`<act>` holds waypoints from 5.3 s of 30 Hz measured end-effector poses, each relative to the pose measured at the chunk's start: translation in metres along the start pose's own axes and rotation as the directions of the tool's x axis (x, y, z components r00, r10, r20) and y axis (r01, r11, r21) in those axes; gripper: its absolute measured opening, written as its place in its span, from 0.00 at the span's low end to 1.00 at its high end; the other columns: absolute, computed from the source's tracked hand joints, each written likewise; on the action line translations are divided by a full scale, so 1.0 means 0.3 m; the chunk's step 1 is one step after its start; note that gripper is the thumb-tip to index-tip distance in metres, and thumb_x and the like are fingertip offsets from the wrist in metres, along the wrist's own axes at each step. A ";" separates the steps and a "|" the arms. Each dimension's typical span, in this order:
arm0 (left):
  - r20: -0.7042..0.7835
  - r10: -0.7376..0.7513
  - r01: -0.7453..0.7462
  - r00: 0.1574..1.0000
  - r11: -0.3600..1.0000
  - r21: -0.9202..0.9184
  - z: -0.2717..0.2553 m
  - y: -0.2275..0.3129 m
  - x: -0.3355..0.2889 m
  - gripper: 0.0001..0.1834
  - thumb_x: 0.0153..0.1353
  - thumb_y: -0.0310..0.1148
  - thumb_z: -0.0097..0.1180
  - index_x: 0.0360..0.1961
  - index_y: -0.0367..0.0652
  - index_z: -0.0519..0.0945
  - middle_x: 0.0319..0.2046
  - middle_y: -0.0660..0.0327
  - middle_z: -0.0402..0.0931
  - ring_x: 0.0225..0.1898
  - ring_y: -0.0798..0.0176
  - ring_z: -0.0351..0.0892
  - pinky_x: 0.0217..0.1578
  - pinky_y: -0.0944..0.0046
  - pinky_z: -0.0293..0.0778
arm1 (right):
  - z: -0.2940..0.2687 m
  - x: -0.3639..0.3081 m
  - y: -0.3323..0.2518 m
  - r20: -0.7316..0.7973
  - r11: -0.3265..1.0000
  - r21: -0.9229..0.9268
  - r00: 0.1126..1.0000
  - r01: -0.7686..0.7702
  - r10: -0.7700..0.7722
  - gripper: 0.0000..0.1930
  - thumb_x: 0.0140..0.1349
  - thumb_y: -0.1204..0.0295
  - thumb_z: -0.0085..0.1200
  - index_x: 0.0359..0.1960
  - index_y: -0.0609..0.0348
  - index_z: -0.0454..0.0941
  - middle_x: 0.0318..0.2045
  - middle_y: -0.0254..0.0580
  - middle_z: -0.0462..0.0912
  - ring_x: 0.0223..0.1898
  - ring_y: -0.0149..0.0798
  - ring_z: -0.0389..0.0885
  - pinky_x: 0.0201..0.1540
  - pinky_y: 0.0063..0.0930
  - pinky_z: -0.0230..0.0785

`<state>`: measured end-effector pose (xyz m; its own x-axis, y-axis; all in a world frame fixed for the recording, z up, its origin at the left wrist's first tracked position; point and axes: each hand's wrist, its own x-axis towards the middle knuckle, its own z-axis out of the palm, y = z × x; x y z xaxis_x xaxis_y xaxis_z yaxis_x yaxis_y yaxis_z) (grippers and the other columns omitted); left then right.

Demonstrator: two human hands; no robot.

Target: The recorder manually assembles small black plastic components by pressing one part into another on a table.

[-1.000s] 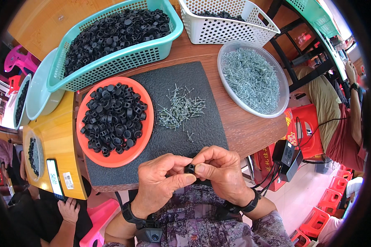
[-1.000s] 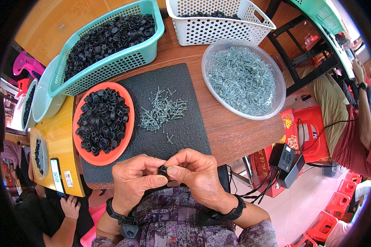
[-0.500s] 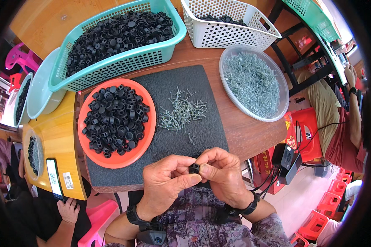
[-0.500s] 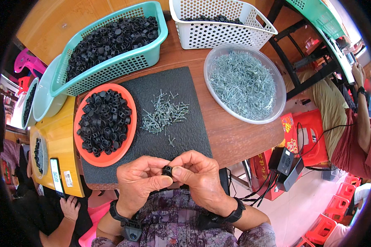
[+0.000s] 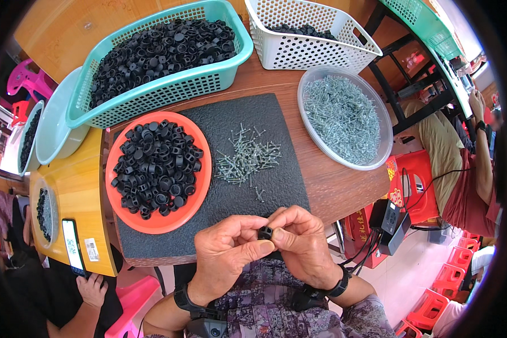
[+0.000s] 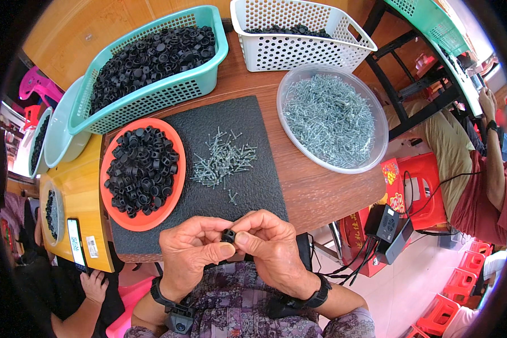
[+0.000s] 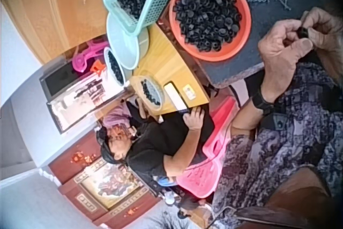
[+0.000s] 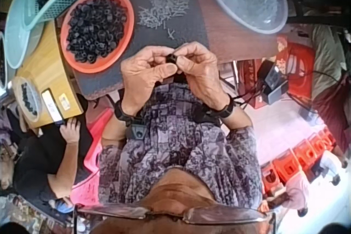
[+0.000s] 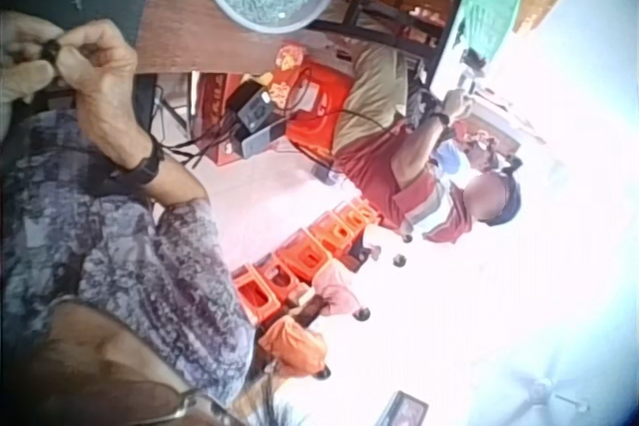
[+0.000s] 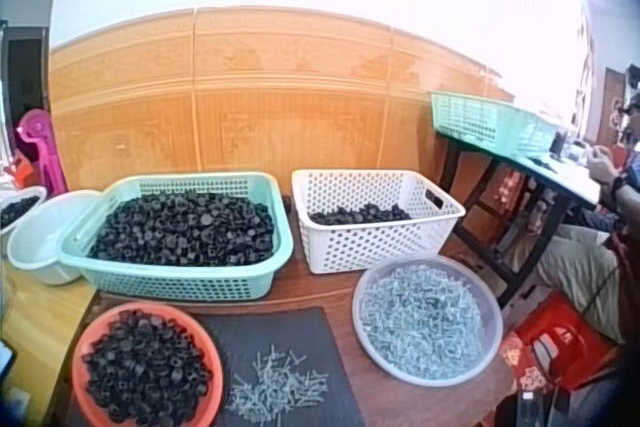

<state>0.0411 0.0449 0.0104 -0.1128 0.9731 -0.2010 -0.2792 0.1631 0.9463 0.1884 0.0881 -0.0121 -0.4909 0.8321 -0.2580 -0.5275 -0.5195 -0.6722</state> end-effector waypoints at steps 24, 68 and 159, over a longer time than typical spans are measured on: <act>-0.032 -0.086 0.084 0.996 0.996 -0.042 0.005 0.011 -0.010 0.16 0.49 0.21 0.64 0.41 0.33 0.78 0.26 0.64 0.77 0.26 0.77 0.73 0.27 0.77 0.71 | -0.001 0.003 0.004 0.024 0.998 -0.044 0.998 0.051 -0.050 0.04 0.56 0.84 0.54 0.33 0.67 0.77 0.31 0.41 0.78 0.29 0.30 0.76 0.29 0.21 0.71; 0.047 0.194 -0.199 0.980 0.951 0.237 -0.043 -0.025 -0.001 0.18 0.56 0.36 0.61 0.38 0.33 0.71 0.23 0.66 0.73 0.22 0.78 0.68 0.23 0.79 0.66 | 0.050 -0.023 -0.004 0.174 0.774 -0.537 0.942 0.335 -0.286 0.14 0.58 0.79 0.56 0.46 0.68 0.72 0.39 0.41 0.73 0.34 0.27 0.74 0.34 0.18 0.69; 0.093 0.625 -0.228 0.775 0.138 0.964 -0.354 0.107 -0.026 0.12 0.40 0.17 0.58 0.30 0.37 0.79 0.26 0.58 0.71 0.28 0.56 0.74 0.28 0.61 0.69 | 0.300 0.346 0.007 0.813 -0.205 -0.558 0.579 0.804 0.058 0.08 0.38 0.81 0.57 0.24 0.63 0.76 0.27 0.46 0.70 0.32 0.45 0.69 0.32 0.35 0.67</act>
<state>-0.0682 0.0251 0.0154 -0.1729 0.8713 0.4594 0.9062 -0.0420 0.4207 0.0740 0.1560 0.0223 -0.8789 0.2937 0.3758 0.1001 0.8839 -0.4568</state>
